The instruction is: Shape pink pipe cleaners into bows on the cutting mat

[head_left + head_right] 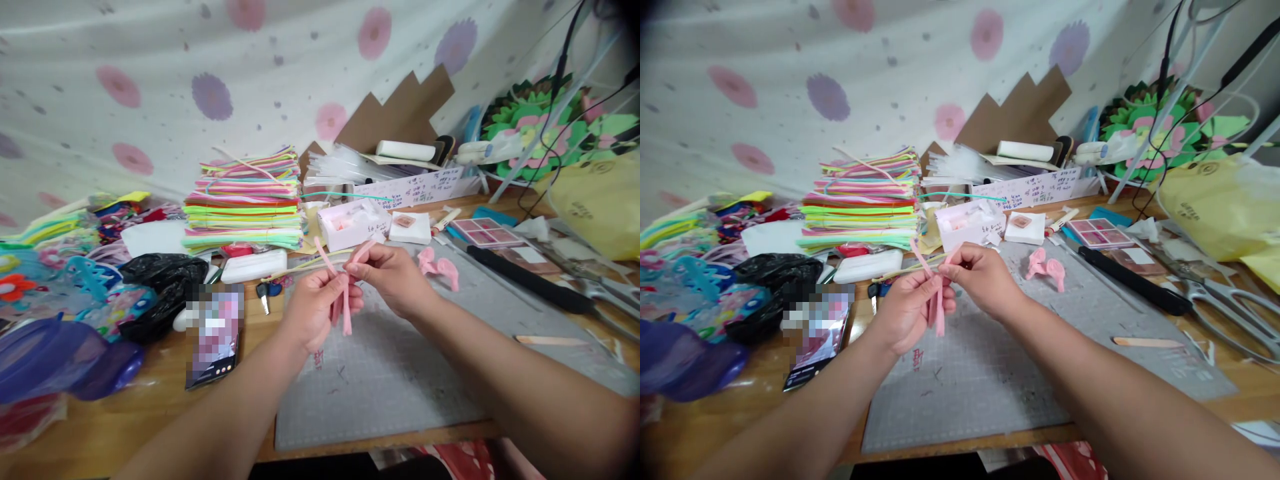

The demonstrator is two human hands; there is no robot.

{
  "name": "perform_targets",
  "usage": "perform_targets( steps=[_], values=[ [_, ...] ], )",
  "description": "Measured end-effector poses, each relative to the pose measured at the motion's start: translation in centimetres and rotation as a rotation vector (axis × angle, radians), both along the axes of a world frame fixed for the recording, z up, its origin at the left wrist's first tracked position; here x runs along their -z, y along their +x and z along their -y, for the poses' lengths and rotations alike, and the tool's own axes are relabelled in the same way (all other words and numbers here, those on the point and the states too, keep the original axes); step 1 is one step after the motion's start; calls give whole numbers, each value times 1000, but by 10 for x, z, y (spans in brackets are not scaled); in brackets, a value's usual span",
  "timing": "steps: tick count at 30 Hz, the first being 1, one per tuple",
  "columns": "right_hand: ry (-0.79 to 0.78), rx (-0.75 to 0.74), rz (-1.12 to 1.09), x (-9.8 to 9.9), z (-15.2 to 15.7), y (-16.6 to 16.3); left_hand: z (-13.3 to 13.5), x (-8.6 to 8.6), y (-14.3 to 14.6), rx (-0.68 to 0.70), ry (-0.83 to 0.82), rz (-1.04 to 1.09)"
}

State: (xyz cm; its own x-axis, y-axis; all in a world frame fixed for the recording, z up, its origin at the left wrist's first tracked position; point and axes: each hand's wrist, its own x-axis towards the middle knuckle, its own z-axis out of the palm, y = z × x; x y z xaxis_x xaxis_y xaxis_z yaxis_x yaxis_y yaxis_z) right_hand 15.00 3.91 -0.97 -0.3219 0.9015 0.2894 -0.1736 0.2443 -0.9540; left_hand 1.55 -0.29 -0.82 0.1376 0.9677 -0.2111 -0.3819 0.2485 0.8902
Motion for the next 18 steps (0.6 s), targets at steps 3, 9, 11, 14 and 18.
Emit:
perform_targets(
  steps=[3, 9, 11, 14, 18],
  values=[
    [-12, -21, -21, 1, -1, 3, 0, 0, 0, 47, 5, 2],
    [367, -207, 200, -4, -10, 22, -3, -1, -6, 116, 4, -16],
    [560, -261, 332, -10, -11, 29, -4, 0, -10, 191, 7, -51],
    [790, -267, 550, -18, -9, 35, -6, 2, -16, 286, 15, -115],
    [993, -143, 733, -21, -6, 37, -9, 3, -21, 355, -4, -193]
  ],
)
